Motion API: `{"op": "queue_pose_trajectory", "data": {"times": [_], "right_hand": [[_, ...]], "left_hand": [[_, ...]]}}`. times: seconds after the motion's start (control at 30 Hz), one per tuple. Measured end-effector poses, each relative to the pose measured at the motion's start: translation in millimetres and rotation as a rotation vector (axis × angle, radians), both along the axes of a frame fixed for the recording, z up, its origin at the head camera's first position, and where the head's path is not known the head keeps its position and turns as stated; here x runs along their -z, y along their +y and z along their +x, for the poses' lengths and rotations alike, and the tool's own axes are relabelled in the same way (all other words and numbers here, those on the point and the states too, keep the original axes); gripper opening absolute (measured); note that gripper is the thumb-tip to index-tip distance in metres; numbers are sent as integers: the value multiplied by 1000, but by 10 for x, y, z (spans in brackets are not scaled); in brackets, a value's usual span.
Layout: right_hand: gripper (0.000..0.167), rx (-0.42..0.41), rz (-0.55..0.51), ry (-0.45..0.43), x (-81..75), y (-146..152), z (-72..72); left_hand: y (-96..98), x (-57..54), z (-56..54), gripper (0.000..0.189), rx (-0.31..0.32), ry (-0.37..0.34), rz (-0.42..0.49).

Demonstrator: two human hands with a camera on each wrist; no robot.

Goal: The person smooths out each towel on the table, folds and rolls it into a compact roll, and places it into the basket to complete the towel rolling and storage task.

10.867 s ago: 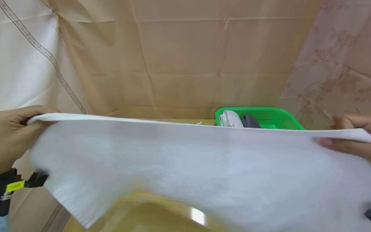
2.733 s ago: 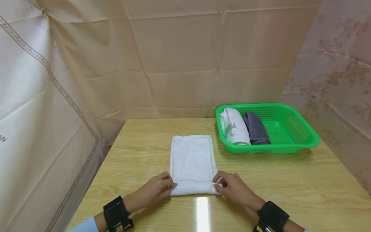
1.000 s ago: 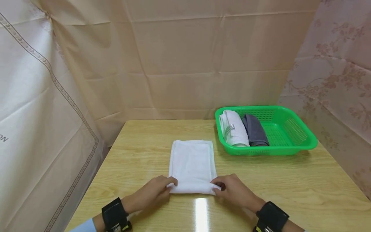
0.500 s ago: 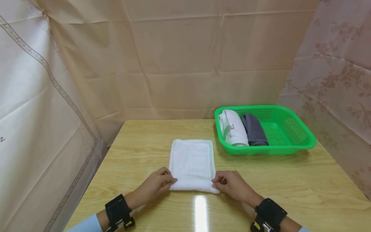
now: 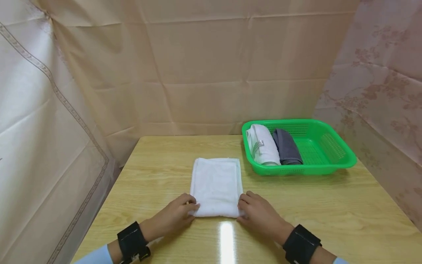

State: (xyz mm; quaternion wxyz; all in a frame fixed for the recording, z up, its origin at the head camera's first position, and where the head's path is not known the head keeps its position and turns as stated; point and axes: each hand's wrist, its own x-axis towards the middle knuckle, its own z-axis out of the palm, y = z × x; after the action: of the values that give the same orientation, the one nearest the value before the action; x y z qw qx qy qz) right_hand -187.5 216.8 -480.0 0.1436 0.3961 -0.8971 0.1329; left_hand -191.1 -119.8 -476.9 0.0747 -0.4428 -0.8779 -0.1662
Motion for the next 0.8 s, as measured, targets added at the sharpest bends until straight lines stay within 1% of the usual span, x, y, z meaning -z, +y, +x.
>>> {"op": "queue_pose_trajectory", "data": {"times": [0.07,0.17,0.23,0.3,0.37,0.47,0.57,0.63,0.67,0.73,0.8], "right_hand": [[28,1,3,34,11,-27,-8],[25,4,-5,53,17,-42,-16],[21,4,-14,46,13,-41,-18],[21,0,-23,12,-4,-31,-18],[23,-8,-43,-82,-21,-13,-25],[26,-12,-89,-284,-49,20,-54],[34,14,-144,-497,-67,50,-107],[39,35,-170,-599,-71,64,-144],[42,49,-178,-640,-73,70,-161],[42,64,-197,-690,-72,78,-189],[39,72,-227,-728,-72,78,-207]], "left_hand": [[-19,6,0,35,8,8,9],[-31,0,-13,35,9,-13,14],[-33,-9,-23,34,-10,-55,11],[-32,-17,-36,33,-32,-125,19],[-32,-17,-46,32,-58,-212,40],[-36,-15,-56,31,-83,-338,106],[-40,-17,-58,29,-101,-408,157],[-39,-20,-56,24,-108,-429,167],[-36,-21,-59,22,-110,-427,174],[-27,-20,-62,15,-113,-386,179],[-25,-17,-60,10,-129,-309,163]]}}
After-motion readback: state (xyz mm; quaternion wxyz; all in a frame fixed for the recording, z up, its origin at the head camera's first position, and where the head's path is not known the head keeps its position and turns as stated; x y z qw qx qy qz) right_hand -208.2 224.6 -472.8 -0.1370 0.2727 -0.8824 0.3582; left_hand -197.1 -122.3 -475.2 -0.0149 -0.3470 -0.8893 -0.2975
